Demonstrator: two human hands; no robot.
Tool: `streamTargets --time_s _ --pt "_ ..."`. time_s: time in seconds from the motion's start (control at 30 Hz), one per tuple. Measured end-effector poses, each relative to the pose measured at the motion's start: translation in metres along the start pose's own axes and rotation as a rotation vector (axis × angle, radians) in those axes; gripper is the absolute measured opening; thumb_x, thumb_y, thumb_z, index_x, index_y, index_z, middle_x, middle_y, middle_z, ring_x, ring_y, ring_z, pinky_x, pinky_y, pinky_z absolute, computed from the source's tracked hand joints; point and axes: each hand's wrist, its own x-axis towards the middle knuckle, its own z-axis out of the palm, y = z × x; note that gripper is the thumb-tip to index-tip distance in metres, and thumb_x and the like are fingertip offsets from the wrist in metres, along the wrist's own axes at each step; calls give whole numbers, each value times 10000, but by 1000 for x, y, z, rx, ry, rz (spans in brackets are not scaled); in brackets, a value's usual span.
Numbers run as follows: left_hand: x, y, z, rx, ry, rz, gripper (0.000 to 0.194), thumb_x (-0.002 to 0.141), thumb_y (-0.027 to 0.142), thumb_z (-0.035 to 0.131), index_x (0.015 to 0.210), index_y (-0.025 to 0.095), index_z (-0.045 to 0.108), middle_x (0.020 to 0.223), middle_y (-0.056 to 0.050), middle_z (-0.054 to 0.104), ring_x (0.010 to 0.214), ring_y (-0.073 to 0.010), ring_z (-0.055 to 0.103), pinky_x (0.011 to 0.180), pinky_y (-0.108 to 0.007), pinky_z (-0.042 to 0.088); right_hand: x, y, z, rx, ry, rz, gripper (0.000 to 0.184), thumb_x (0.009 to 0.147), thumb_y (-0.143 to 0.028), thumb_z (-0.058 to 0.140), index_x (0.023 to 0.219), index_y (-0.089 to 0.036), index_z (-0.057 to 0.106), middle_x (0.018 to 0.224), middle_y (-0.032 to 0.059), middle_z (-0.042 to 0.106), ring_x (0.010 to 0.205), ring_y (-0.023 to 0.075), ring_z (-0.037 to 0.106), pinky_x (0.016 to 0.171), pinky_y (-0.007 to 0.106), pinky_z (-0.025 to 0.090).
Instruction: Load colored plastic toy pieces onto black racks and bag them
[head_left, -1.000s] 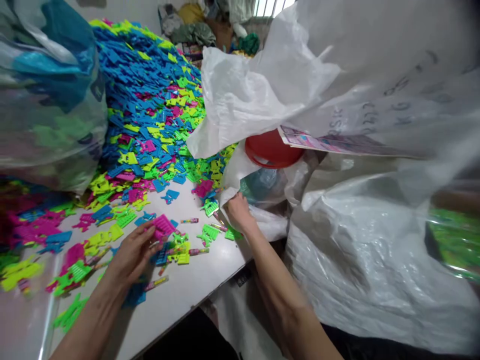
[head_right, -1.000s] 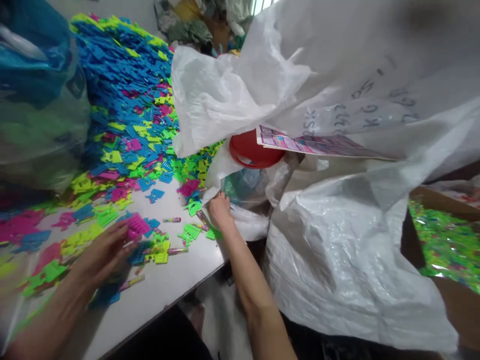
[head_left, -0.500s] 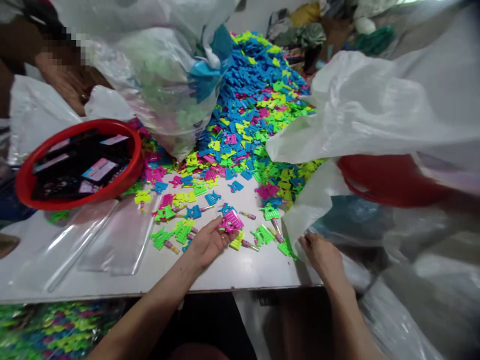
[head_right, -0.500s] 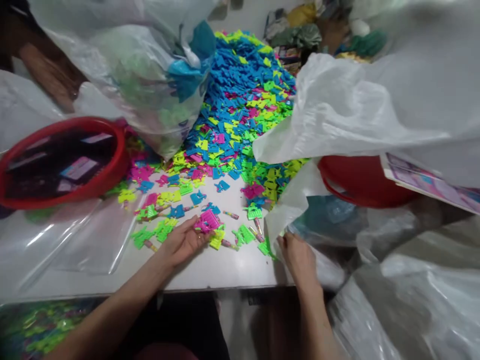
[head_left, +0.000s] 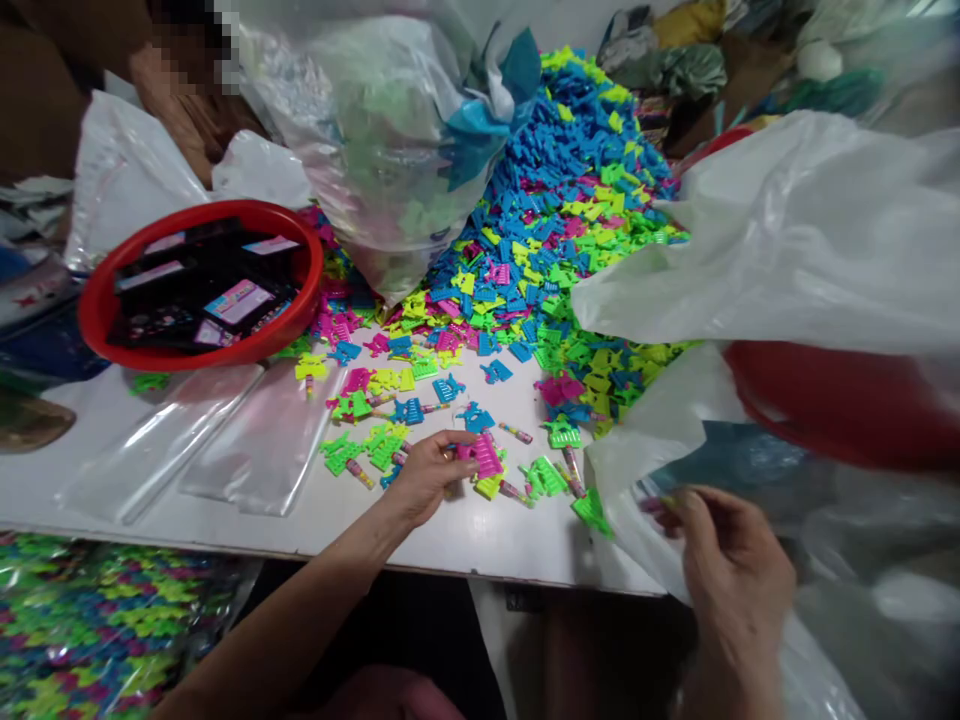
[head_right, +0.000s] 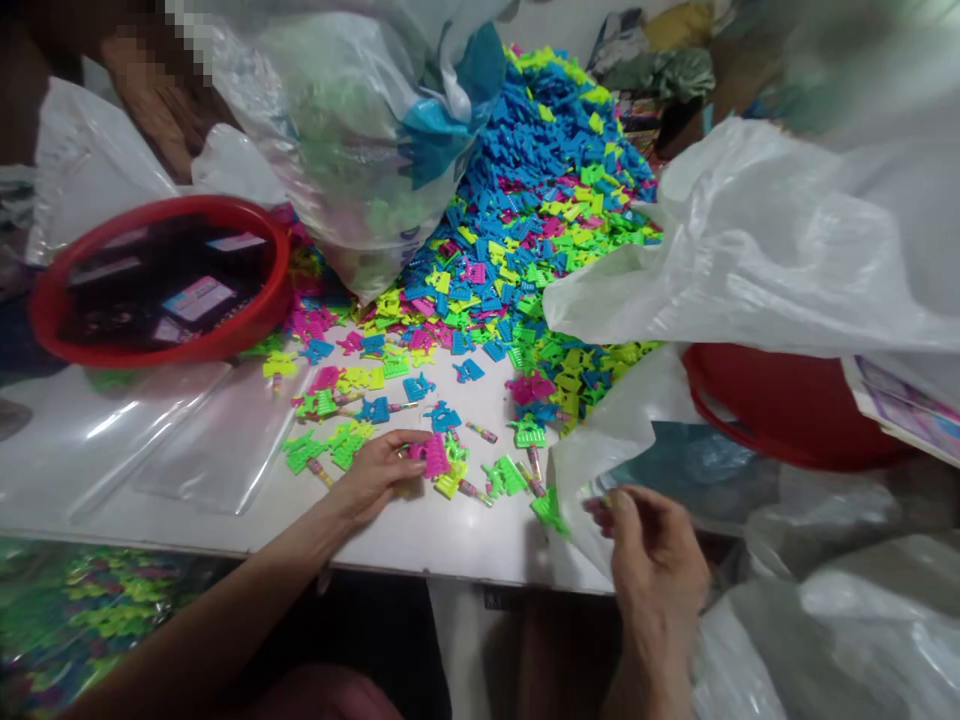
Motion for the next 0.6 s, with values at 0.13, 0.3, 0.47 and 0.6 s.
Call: streamTargets --time_s 0.13,0.3,0.47,0.6 --pt "3 -7 -7 231 24 195 543 510 135 789 1035 144 647 842 -17 664 731 -124 610 651 -220 485 -31 -40 42 403 -254 -11 224 770 -397 629 826 -184 589 701 23 660 536 151 626 521 274 528" --pt "-1 -3 -10 379 -15 217 663 558 124 751 1197 168 583 780 5 655 695 -130 603 655 -238 471 -51 -41 73 480 -385 -22 139 794 -320 620 841 -191 638 820 37 646 664 142 635 619 276 549" --pt "-7 -4 -5 110 2 16 426 511 178 822 902 126 662 764 -21 669 658 -109 600 628 -217 477 -65 -32 87 434 -532 -40 135 750 -325 670 752 -193 641 766 28 634 721 150 599 622 250 507" --pt "-6 -11 -5 -28 -73 -111 399 488 246 866 783 94 646 704 -37 660 586 -114 596 546 -221 485 -72 -27 91 435 -582 98 203 738 -385 676 775 -188 645 710 14 635 634 136 578 579 243 490"
